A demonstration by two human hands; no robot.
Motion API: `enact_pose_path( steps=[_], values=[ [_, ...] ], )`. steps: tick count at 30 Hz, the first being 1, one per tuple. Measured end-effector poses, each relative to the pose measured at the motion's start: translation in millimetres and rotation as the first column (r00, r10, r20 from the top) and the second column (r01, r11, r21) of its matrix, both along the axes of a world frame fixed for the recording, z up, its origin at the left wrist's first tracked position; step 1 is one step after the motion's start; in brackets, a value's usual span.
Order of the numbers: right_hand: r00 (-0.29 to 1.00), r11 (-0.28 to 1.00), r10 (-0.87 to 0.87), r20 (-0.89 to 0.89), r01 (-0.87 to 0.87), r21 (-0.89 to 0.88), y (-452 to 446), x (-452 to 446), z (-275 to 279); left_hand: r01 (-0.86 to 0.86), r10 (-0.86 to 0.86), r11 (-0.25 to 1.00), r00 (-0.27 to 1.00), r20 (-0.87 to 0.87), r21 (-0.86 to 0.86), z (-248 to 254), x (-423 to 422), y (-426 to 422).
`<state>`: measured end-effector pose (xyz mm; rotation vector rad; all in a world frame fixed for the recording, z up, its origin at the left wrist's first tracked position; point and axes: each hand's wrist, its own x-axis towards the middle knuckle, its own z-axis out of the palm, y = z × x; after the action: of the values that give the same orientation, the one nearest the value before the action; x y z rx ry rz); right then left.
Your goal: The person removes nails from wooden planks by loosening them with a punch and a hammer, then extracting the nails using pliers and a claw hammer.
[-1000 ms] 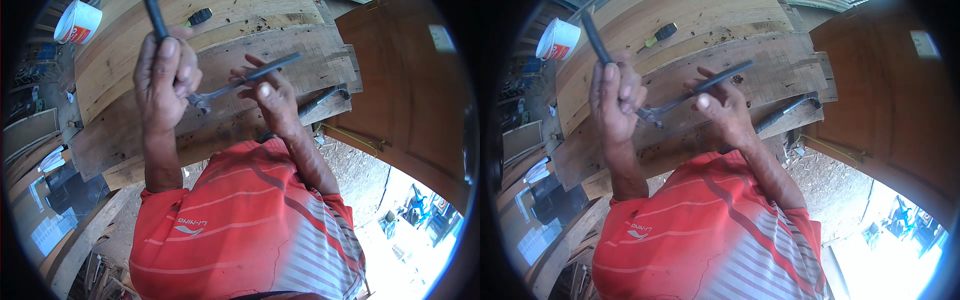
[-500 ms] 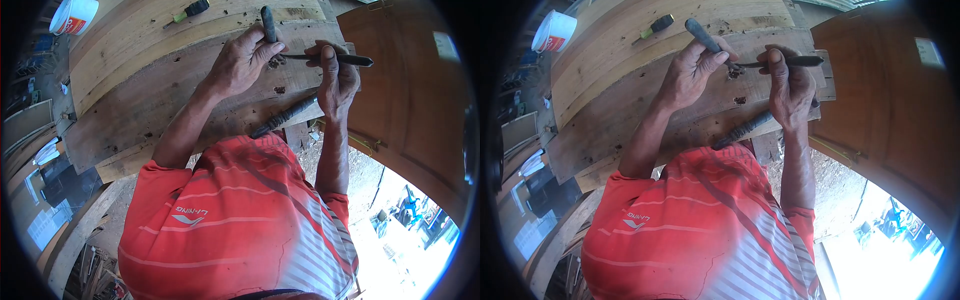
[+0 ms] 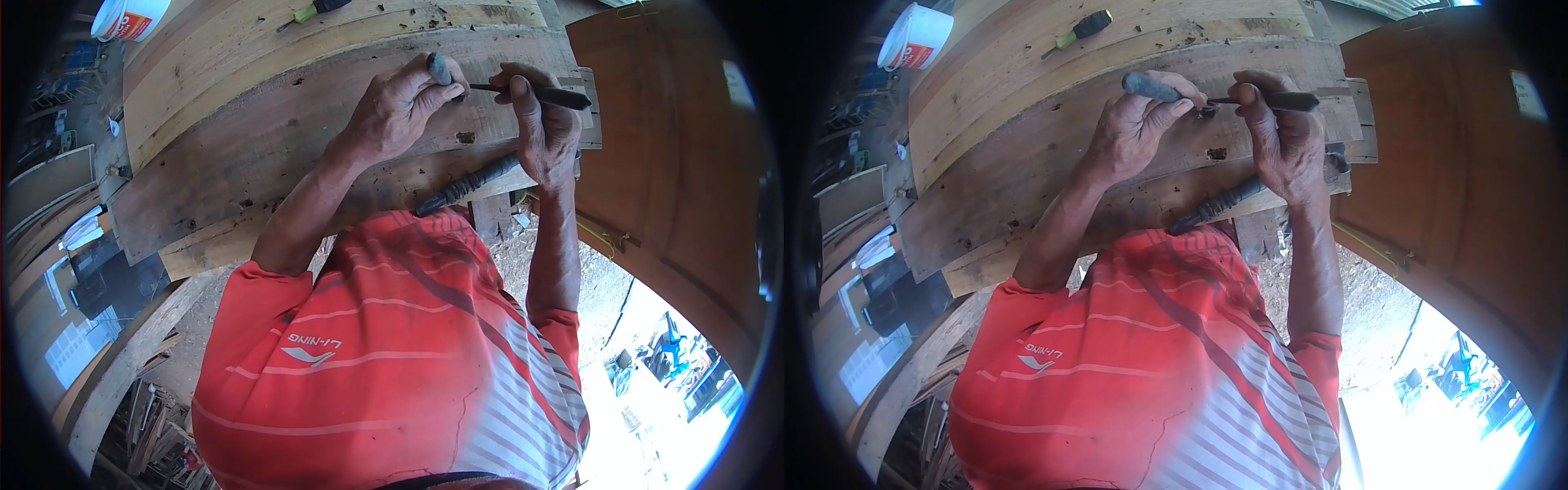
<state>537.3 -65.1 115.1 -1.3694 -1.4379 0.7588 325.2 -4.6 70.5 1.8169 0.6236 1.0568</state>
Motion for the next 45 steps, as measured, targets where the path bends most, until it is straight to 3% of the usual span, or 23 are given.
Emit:
enact_pose_path(
  steps=[1, 4, 6, 8, 11, 13, 15, 16, 19, 21, 22, 24, 27, 32, 36, 43, 45],
  values=[
    [1.0, 1.0, 0.013, -0.009, -0.013, -0.002, 1.3, 0.9, -0.2, 0.021, -0.021, 1.0, 0.999, -0.034, 0.007, -1.8, -1.3, -0.2],
    [0.952, 0.981, 0.164, 0.257, -0.184, 0.056, 9.6, 4.3, 14.5, -0.035, 0.034, 0.999, 0.998, 0.053, 0.027, -8.3, 4.4, -3.1],
    [0.957, 0.946, 0.259, 0.126, -0.278, 0.168, 21.3, -2.9, 21.4, -0.053, 0.054, 0.997, 0.998, -0.024, 0.057, -5.1, 0.8, -5.1],
    [0.917, 0.903, 0.399, 0.01, -0.395, 0.169, 32.9, -5.0, 33.9, -0.062, 0.069, 0.994, 0.995, -0.071, 0.093, 1.9, 0.3, -3.7],
    [0.812, 0.821, 0.563, -0.154, -0.57, 0.0, 42.1, -12.6, 46.0, -0.07, 0.089, 0.979, 0.992, -0.089, 0.192, 7.5, 0.7, -1.7],
    [0.787, 0.79, 0.583, -0.202, -0.607, -0.087, 41.2, -21.6, 46.5, -0.072, 0.101, 0.944, 0.992, -0.076, 0.321, -0.1, -0.7, 5.5],
    [0.762, 0.756, 0.612, -0.215, -0.642, -0.125, 43.7, -24.0, 45.8, -0.076, 0.105, 0.938, 0.992, -0.067, 0.337, -7.4, -1.4, 9.7],
    [0.761, 0.756, 0.609, -0.224, -0.642, -0.126, 43.2, -25.2, 45.9, -0.068, 0.095, 0.936, 0.993, -0.063, 0.346, -10.7, -2.0, 9.3],
    [0.789, 0.795, 0.554, -0.267, -0.596, -0.111, 37.7, -34.6, 45.9, -0.078, 0.159, 0.953, 0.951, -0.264, 0.293, -12.4, -10.6, 2.2],
    [0.829, 0.834, 0.545, -0.129, -0.551, -0.017, 34.0, -37.6, 42.0, 0.017, -0.011, 1.0, 0.965, -0.26, 0.021, 3.9, -15.9, -1.2],
    [0.851, 0.852, 0.523, -0.049, -0.523, 0.006, 33.5, -36.5, 41.5, 0.063, -0.07, 0.997, 0.965, -0.253, -0.035, 10.8, -15.9, -0.5],
    [0.835, 0.855, 0.518, -0.187, -0.512, 0.085, 34.4, -49.0, 36.9, 0.066, -0.084, 0.995, 0.948, -0.306, -0.07, 21.2, -15.1, -2.1],
    [0.88, 0.853, 0.473, -0.042, -0.446, 0.27, 43.1, -65.7, 25.2, 0.041, -0.08, 0.993, 0.927, -0.367, -0.111, 13.4, -6.4, 9.9],
    [0.914, 0.893, 0.397, -0.082, -0.364, 0.266, 37.7, -65.4, 43.0, 0.044, -0.1, 0.988, 0.909, -0.405, -0.146, -0.5, 15.6, 21.7],
    [0.905, 0.909, 0.369, -0.212, -0.304, 0.285, 40.9, -69.2, 37.6, 0.064, -0.127, 0.985, 0.895, -0.427, -0.16, -7.9, 25.5, 24.9],
    [0.948, 0.947, 0.315, -0.044, -0.311, 0.076, 48.1, -52.4, 37.6, 0.064, -0.138, 0.982, 0.882, -0.451, -0.177, -12.4, 13.7, 28.6],
    [0.94, 0.95, 0.312, -0.136, -0.303, 0.081, 50.7, -56.6, 43.6, 0.046, -0.119, 0.985, 0.877, -0.466, -0.164, -13.7, 1.2, 28.7]
  ],
)
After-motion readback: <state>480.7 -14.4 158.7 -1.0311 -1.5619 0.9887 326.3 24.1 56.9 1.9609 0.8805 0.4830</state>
